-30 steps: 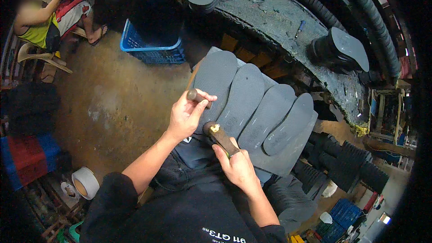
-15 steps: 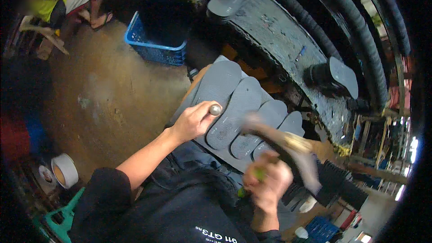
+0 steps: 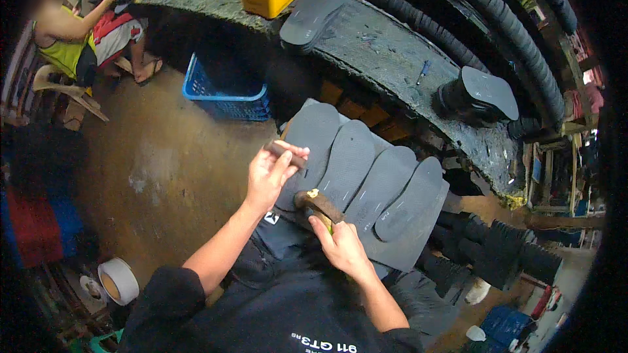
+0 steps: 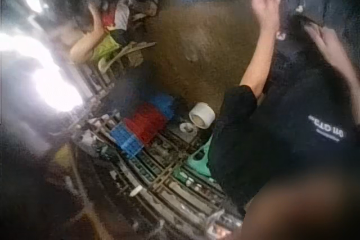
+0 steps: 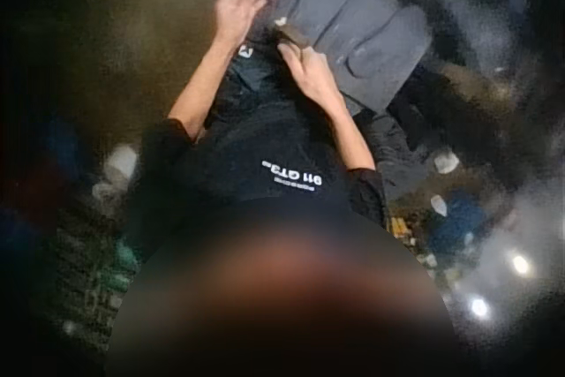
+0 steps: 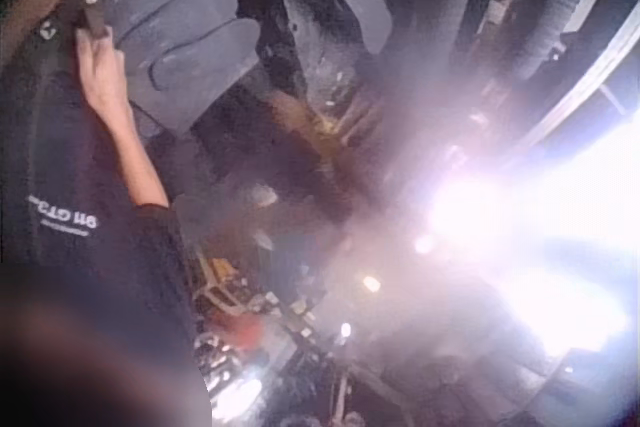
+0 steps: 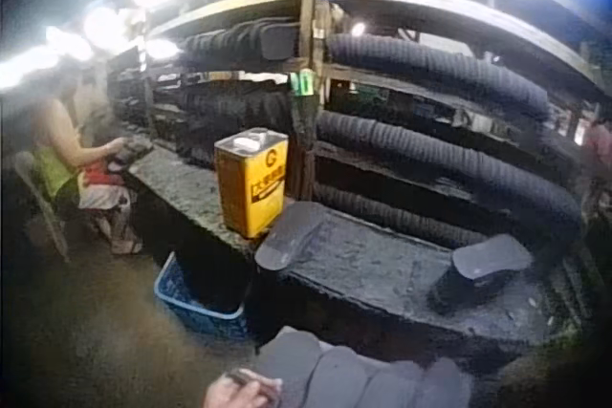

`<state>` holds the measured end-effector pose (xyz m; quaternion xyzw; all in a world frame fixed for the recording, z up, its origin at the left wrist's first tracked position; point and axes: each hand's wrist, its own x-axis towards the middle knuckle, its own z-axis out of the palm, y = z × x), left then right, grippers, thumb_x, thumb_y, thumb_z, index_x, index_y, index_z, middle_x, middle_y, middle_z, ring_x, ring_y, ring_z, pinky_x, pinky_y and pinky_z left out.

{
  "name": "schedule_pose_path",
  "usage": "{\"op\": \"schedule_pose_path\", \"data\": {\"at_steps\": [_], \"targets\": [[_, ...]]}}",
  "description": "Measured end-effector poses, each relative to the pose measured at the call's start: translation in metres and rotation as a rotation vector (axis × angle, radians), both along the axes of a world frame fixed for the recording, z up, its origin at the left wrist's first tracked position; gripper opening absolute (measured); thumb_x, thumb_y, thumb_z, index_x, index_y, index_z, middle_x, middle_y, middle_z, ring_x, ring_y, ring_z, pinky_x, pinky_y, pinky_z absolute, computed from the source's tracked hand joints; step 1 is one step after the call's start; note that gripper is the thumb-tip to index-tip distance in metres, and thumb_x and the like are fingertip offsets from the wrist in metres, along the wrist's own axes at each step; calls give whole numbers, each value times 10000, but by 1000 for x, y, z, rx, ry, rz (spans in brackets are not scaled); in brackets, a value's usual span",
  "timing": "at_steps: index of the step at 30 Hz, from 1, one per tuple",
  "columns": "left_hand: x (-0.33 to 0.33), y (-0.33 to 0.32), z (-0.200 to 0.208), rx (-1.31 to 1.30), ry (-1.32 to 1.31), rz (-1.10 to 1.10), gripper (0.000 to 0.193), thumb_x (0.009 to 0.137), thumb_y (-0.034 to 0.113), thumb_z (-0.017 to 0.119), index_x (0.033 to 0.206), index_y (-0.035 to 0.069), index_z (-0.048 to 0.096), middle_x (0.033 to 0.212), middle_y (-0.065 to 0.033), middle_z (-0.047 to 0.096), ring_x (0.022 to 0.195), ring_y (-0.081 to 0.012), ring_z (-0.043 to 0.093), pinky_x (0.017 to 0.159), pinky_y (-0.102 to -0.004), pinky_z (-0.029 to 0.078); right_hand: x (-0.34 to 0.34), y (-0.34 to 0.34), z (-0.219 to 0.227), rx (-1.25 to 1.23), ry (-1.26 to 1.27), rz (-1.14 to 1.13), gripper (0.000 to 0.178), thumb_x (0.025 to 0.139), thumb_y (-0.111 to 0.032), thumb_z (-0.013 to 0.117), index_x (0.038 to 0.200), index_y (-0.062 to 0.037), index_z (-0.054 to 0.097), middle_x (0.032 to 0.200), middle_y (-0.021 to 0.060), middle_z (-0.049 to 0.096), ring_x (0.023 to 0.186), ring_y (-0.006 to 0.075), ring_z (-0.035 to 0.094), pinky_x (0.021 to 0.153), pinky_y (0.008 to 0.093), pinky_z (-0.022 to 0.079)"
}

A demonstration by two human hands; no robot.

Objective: The person uses a hammer and a small metal punch to drive fasteners through gray rubber soles onto a workbench. They repeatedly position the punch, strike it, and then stack the finished soles on a nearby shelf.

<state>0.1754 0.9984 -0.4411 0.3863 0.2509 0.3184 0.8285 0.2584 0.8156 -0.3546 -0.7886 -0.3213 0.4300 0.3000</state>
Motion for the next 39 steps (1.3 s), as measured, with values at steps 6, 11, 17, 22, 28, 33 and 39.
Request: {"op": "schedule_pose_path", "data": {"at_steps": [6,11,17,22,28,33,39], "targets": [[12,-34,-10,327,44,-281,99,1061,1,578,1157,-17,597,1164,-142,687,1161,-256,691,1052,-405,536,-4,-59,-3,54,69,-141,415,1066,-372,605,1327,-51,647,889,272,715,930,474,728,812,499,543],[13,-34,-19,377,50,-259,110,1066,-13,553,1172,-23,581,1154,-131,674,1177,-263,688,1076,-417,530,-5,-78,-19,-19,158,-268,373,1075,-362,598,1284,-54,628,884,202,688,855,375,693,760,437,518],[6,-38,-23,404,82,-273,126,1058,-49,542,1181,-36,568,1154,-133,665,1173,-265,688,1074,-413,531,-5,-78,-23,-6,194,-305,373,1086,-365,581,1122,1,641,855,169,653,807,327,635,725,409,487],[4,-40,-19,456,105,-290,161,1046,-69,548,1201,-41,580,1163,-133,676,1167,-253,691,1053,-390,546,-8,-85,-35,17,136,-305,413,1087,-383,566,1140,13,674,837,228,684,805,401,700,776,468,525],[3,-40,-12,864,241,-226,179,1019,-3,653,1195,-29,633,1104,-126,757,1049,-207,743,930,-348,597,3,-46,40,61,188,-365,266,1099,-299,566,1107,-34,584,667,-34,485,494,65,459,435,257,398],[2,-45,-23,1007,291,-191,220,952,12,729,1161,-14,669,1101,-154,759,1043,-282,761,892,-373,607,25,-27,85,818,527,21,324,1066,-424,566,1032,-103,595,734,90,576,550,243,567,479,387,443],[9,-39,-16,1065,338,-186,168,992,68,707,1131,-20,674,1124,-173,758,1040,-267,754,919,-410,594,8,-57,6,140,-283,-23,311,1047,-276,624,1162,9,664,974,304,684,879,524,675,761,506,541]]}}
